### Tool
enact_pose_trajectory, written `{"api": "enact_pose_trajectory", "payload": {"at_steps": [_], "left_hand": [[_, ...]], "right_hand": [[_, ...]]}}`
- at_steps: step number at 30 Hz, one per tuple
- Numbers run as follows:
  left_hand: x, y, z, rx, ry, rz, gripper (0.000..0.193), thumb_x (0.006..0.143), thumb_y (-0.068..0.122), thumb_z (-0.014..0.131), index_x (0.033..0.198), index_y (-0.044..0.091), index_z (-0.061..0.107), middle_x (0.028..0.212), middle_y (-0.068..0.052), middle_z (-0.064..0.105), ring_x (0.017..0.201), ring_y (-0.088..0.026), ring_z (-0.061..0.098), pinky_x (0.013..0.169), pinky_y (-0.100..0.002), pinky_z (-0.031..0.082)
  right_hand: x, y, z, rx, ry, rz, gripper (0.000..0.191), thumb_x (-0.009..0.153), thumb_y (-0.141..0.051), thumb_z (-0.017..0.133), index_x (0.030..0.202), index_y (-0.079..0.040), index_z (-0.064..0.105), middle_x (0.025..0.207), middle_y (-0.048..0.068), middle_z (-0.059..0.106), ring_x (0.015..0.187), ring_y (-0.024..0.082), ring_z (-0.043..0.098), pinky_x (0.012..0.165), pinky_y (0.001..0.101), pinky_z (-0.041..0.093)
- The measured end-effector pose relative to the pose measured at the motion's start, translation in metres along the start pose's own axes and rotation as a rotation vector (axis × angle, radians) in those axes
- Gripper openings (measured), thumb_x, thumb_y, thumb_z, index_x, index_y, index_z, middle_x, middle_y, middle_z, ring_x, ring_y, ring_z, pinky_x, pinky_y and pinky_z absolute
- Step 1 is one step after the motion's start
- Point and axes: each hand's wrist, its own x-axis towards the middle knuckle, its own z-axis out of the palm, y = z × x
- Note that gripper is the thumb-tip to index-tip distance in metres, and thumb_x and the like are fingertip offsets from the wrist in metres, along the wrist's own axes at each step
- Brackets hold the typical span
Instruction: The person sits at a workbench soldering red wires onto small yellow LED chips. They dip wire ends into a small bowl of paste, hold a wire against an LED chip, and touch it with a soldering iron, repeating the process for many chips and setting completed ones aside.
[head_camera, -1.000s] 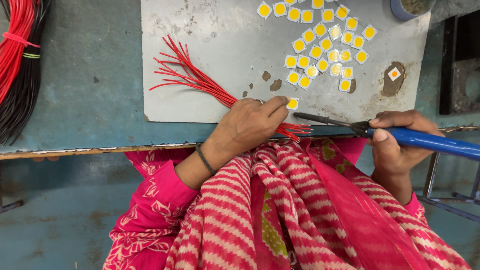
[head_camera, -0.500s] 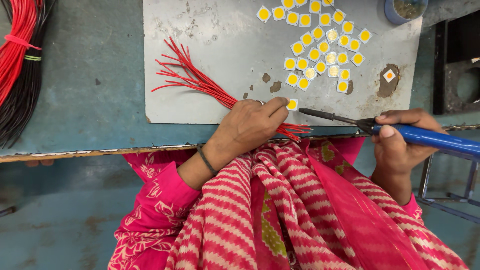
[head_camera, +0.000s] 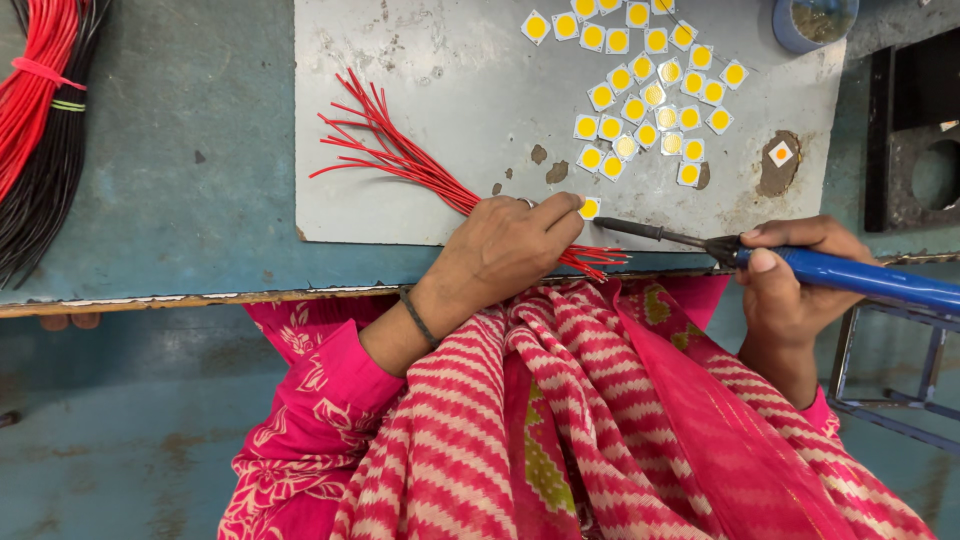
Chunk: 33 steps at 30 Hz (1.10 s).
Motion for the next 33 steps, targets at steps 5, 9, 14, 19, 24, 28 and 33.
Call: {"api": "enact_pose_trajectory", "payload": {"at_steps": [5,9,14,19,24,28,33], "left_hand": [[0.0,0.0,0.001,-0.005,-0.009,0.002,0.014,0.087,0.011,0.064,0.1,0.006,0.064,0.117,-0.005,0.068,0.067,-0.021,0.067,0.061,-0.038,0.053],[-0.002,-0.002,0.002,-0.014,-0.021,-0.005,0.013,0.087,0.01,0.064,0.099,0.006,0.063,0.118,-0.005,0.068,0.068,-0.021,0.068,0.061,-0.038,0.053],[-0.003,-0.004,0.0,-0.04,0.007,-0.01,0.014,0.084,0.007,0.066,0.098,0.005,0.062,0.124,-0.01,0.067,0.071,-0.024,0.068,0.065,-0.04,0.055],[-0.014,-0.036,-0.027,-0.184,0.294,-0.342,0.028,0.083,-0.005,0.069,0.11,0.004,0.067,0.135,-0.013,0.061,0.089,-0.028,0.072,0.076,-0.038,0.059],[-0.012,-0.031,-0.034,-0.271,0.304,-0.365,0.028,0.081,-0.002,0.075,0.109,0.0,0.069,0.136,-0.012,0.058,0.087,-0.028,0.069,0.076,-0.039,0.056],[-0.007,-0.026,-0.032,-0.244,0.243,-0.369,0.026,0.081,0.0,0.077,0.106,-0.001,0.069,0.136,-0.012,0.059,0.084,-0.025,0.068,0.074,-0.041,0.055],[-0.007,-0.024,-0.028,-0.237,0.29,-0.343,0.026,0.079,-0.004,0.074,0.104,-0.002,0.069,0.135,-0.014,0.06,0.081,-0.023,0.067,0.077,-0.041,0.057]], "right_hand": [[-0.004,-0.001,-0.003,0.056,0.046,0.04,0.028,0.101,-0.015,0.081,0.098,0.007,0.064,0.088,0.017,0.068,0.057,0.013,0.059,0.052,0.0213,0.049],[-0.003,0.002,-0.007,0.047,0.055,0.015,0.028,0.103,-0.014,0.08,0.101,0.008,0.062,0.09,0.018,0.068,0.056,0.014,0.059,0.052,0.0224,0.048],[0.002,0.003,-0.006,0.131,0.15,-0.009,0.03,0.105,-0.014,0.077,0.107,0.007,0.055,0.095,0.019,0.066,0.056,0.016,0.057,0.051,0.0235,0.049],[0.011,0.001,0.02,0.118,0.108,-0.089,0.035,0.111,-0.023,0.069,0.127,0.002,0.051,0.112,0.017,0.062,0.077,0.025,0.071,0.061,0.0319,0.06],[0.022,-0.004,0.064,0.124,-0.232,-0.02,0.027,0.117,-0.006,0.051,0.143,-0.007,0.043,0.139,0.024,0.063,0.115,0.033,0.074,0.099,0.0401,0.064],[0.038,0.005,0.1,-0.081,-0.34,-0.156,0.042,0.11,0.01,0.053,0.144,-0.008,0.039,0.149,0.028,0.053,0.127,0.036,0.067,0.104,0.0397,0.058],[0.034,0.012,0.112,-0.139,-0.422,-0.175,0.049,0.1,0.016,0.054,0.14,-0.006,0.036,0.146,0.028,0.058,0.12,0.033,0.072,0.099,0.037,0.06]]}}
